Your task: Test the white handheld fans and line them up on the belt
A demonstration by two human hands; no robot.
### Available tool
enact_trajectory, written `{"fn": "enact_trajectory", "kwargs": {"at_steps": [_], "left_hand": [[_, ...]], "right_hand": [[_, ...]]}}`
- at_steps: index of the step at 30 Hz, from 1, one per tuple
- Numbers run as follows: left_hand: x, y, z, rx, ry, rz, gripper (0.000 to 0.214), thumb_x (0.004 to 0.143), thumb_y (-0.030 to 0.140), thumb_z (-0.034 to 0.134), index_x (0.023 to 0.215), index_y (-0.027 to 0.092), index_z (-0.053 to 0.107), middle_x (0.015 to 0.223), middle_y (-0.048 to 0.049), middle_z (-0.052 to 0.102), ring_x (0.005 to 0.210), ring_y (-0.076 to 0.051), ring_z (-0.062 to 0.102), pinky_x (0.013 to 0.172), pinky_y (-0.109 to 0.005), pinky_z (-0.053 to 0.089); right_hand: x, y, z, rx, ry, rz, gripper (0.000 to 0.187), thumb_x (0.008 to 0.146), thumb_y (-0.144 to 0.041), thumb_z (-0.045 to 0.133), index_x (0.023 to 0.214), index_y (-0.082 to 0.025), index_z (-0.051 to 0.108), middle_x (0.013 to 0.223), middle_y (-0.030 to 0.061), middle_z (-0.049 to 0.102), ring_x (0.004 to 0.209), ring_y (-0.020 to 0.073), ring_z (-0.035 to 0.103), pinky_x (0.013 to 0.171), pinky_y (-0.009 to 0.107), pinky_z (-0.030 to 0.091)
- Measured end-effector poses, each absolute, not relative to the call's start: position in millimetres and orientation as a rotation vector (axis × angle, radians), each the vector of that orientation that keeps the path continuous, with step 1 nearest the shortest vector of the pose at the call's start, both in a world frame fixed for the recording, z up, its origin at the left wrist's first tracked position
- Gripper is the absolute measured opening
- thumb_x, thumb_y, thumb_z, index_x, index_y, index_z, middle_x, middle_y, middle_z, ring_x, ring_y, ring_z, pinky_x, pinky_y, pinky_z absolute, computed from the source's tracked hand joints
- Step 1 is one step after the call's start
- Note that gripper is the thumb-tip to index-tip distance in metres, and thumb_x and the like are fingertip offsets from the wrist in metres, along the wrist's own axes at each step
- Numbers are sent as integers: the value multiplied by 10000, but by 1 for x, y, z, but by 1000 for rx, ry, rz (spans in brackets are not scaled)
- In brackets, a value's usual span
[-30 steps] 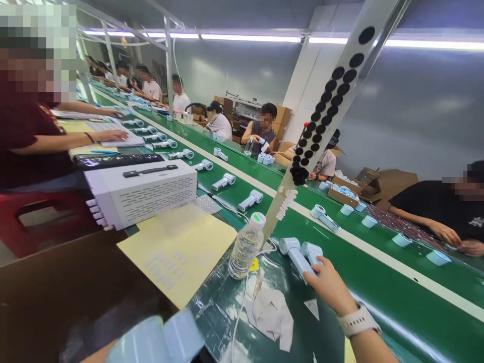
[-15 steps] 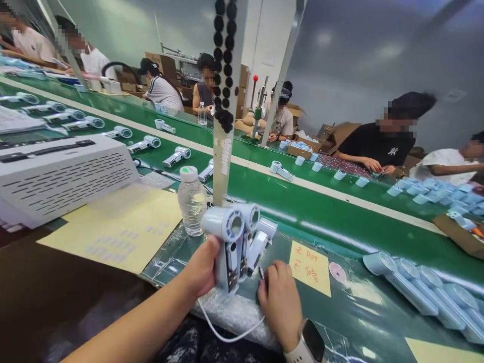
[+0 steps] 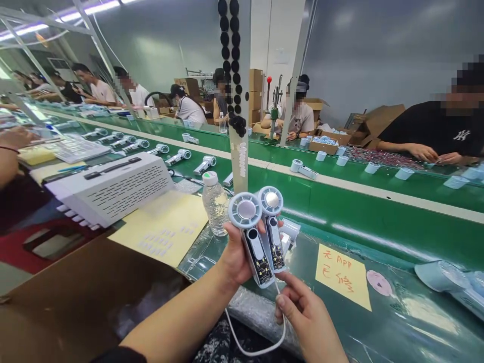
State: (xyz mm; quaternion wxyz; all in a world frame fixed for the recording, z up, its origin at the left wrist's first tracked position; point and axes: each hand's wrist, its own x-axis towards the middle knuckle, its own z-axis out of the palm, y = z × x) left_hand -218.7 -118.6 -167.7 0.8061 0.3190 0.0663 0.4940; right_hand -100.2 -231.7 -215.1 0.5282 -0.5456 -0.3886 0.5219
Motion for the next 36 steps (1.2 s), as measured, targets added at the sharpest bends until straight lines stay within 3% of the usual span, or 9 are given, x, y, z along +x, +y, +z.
{"fn": "enact_trajectory", "kwargs": {"at_steps": [5,8,11,21,24,26,29,32,36], "left_hand": [[-219,-117,-165,656,161,1052,615,570,745,736,711,148,686,1008,-98,728,850,-217,697,793,-324,573],[-216,-118,-166,629,187,1082,611,567,742,739,691,146,678,1092,-104,715,948,-241,688,838,-342,575],[-214,-119,-167,597,180,1026,608,574,739,737,700,147,678,1109,-99,715,872,-221,699,791,-332,586],[-212,-129,-165,666,289,1180,615,546,749,745,672,150,677,1019,-78,741,823,-207,692,712,-292,564],[-216,-129,-166,708,301,1143,654,500,768,753,665,141,667,958,-102,744,791,-225,693,710,-322,567],[-219,-128,-163,650,267,1094,647,535,780,726,655,149,643,1006,-93,734,814,-229,695,716,-336,571],[-223,-128,-158,541,205,1080,605,597,765,704,651,168,619,1073,-53,710,890,-212,690,753,-319,572],[-223,-130,-155,561,168,1063,597,590,752,723,652,165,635,1078,-66,705,924,-203,681,782,-302,572],[-222,-136,-161,669,144,1076,625,585,776,708,657,156,664,1069,-90,712,926,-217,672,790,-303,563]], "right_hand": [[-105,-232,-207,-1185,-893,1454,539,709,-666,733,903,-162,722,577,10,616,549,163,572,599,295,481],[-109,-235,-206,-1188,-896,1435,513,738,-676,705,815,-169,708,538,-9,569,516,138,524,543,262,446],[-117,-234,-206,-1168,-900,1371,505,769,-680,675,731,-177,645,513,-34,507,489,114,464,497,236,389],[-143,-235,-207,-1140,-766,1270,485,910,-695,448,767,-231,461,444,-117,305,380,80,257,394,203,206],[-134,-234,-205,-1210,-978,1214,469,918,-663,465,757,-225,510,495,-60,438,449,116,404,463,230,326],[-127,-234,-203,-1218,-1185,1061,458,896,-642,519,726,-219,557,702,27,613,643,166,552,619,272,432],[-122,-235,-200,-1199,-1246,947,432,901,-607,532,712,-221,577,923,62,658,837,204,595,778,301,449],[-125,-238,-200,-1240,-1043,1100,400,911,-586,543,749,-220,566,700,13,601,656,166,560,637,268,426],[-134,-240,-206,-1187,-801,1239,448,887,-632,561,707,-230,476,481,-83,389,435,105,350,473,237,305]]}}
